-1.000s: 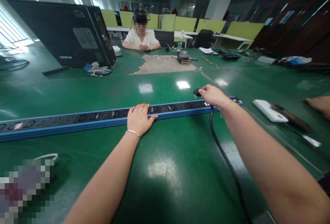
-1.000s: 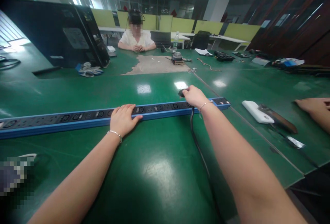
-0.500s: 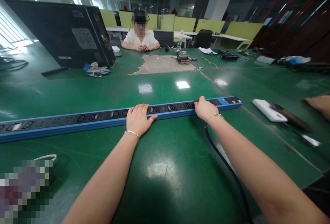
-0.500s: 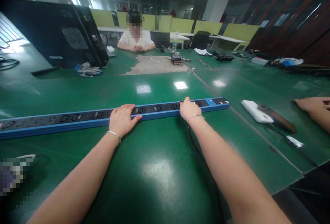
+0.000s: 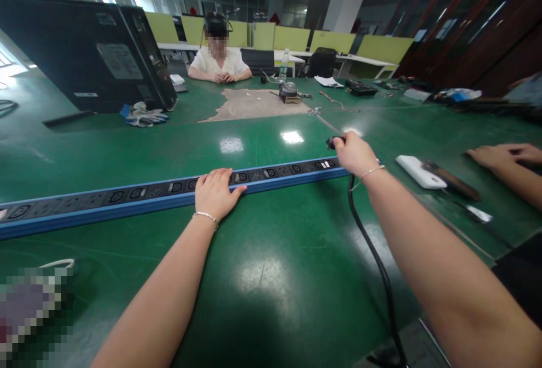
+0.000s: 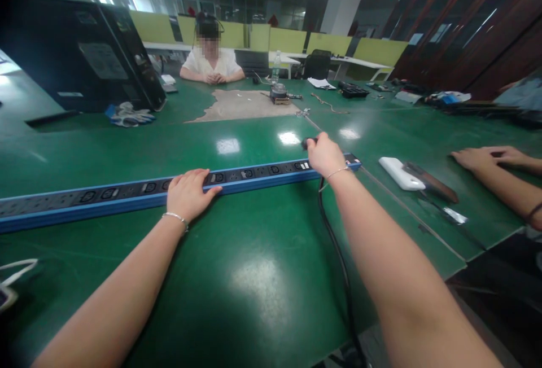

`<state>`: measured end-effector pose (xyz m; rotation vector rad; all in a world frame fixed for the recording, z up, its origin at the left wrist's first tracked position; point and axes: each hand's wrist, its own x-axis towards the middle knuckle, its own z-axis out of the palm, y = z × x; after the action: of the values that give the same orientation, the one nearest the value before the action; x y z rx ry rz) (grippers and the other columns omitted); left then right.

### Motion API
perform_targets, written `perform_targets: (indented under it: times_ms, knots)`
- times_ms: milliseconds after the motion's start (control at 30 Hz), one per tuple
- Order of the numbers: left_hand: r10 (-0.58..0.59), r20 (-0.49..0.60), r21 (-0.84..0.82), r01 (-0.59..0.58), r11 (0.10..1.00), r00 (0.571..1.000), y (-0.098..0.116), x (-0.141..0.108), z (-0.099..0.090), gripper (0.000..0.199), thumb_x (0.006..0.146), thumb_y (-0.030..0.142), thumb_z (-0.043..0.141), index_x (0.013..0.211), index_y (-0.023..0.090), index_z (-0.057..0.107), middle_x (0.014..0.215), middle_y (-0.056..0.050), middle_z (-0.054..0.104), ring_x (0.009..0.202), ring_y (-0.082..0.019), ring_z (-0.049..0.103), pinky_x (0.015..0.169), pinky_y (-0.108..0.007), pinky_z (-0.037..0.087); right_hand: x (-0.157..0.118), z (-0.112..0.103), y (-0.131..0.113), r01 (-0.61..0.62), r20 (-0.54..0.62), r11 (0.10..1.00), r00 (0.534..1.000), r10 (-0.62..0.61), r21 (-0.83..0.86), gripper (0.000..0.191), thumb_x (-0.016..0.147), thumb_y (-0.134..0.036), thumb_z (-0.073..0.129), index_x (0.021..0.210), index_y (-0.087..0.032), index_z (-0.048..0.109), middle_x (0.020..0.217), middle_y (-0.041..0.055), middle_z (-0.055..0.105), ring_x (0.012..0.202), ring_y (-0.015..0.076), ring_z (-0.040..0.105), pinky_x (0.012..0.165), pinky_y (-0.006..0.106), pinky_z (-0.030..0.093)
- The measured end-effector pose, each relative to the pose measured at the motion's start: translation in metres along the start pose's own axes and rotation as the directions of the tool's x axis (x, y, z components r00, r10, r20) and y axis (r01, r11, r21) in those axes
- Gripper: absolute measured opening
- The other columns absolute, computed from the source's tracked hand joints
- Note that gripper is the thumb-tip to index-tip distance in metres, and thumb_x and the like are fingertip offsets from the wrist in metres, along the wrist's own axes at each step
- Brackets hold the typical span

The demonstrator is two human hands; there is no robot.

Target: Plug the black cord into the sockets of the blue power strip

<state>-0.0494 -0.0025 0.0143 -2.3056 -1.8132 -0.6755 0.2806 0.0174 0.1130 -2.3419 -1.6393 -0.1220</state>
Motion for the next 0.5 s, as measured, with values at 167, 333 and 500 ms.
perform_targets:
  times_ms: [167, 333, 500]
  knots:
    - [0.000, 0.000, -0.001, 0.000, 1.000, 1.000, 0.000, 0.000, 0.000, 0.056, 0.084, 0.056, 0.044, 0.124, 0.018, 0.052, 0.128, -0.012, 0.058, 0.121, -0.026, 0.048, 0.103, -0.044, 0.030, 0.026, 0.010, 0.063, -0.020, 0.118, 0.998, 0.993, 0.026, -0.053, 0.039, 0.090, -0.040, 0.036, 0.106, -0.011, 0.057, 0.105, 0.0202, 0.065, 0.099, 0.0299, 0.061, 0.078, 0.034, 0.045]
    - [-0.005, 0.012, -0.006, 0.005, 1.000, 1.000, 0.001, 0.000, -0.001, 0.058, 0.084, 0.057, 0.043, 0.125, 0.017, 0.052, 0.129, -0.012, 0.057, 0.122, -0.026, 0.047, 0.102, -0.045, 0.030, 0.027, 0.031, 0.080, -0.021, 0.161, 0.997, 0.986, 0.032, -0.070, 0.039, 0.090, -0.040, 0.036, 0.111, -0.013, 0.054, 0.108, 0.0180, 0.065, 0.100, 0.0277, 0.061, 0.082, 0.034, 0.045]
    - [-0.010, 0.018, -0.006, 0.010, 1.000, 1.000, 0.000, 0.000, -0.001, 0.058, 0.083, 0.057, 0.043, 0.126, 0.018, 0.051, 0.129, -0.012, 0.057, 0.122, -0.026, 0.047, 0.103, -0.045, 0.029, 0.030, 0.037, 0.072, -0.008, 0.183, 0.992, 0.983, 0.031, -0.124, 0.043, 0.091, -0.042, 0.032, 0.116, -0.013, 0.050, 0.107, 0.0205, 0.065, 0.096, 0.0293, 0.063, 0.080, 0.037, 0.045]
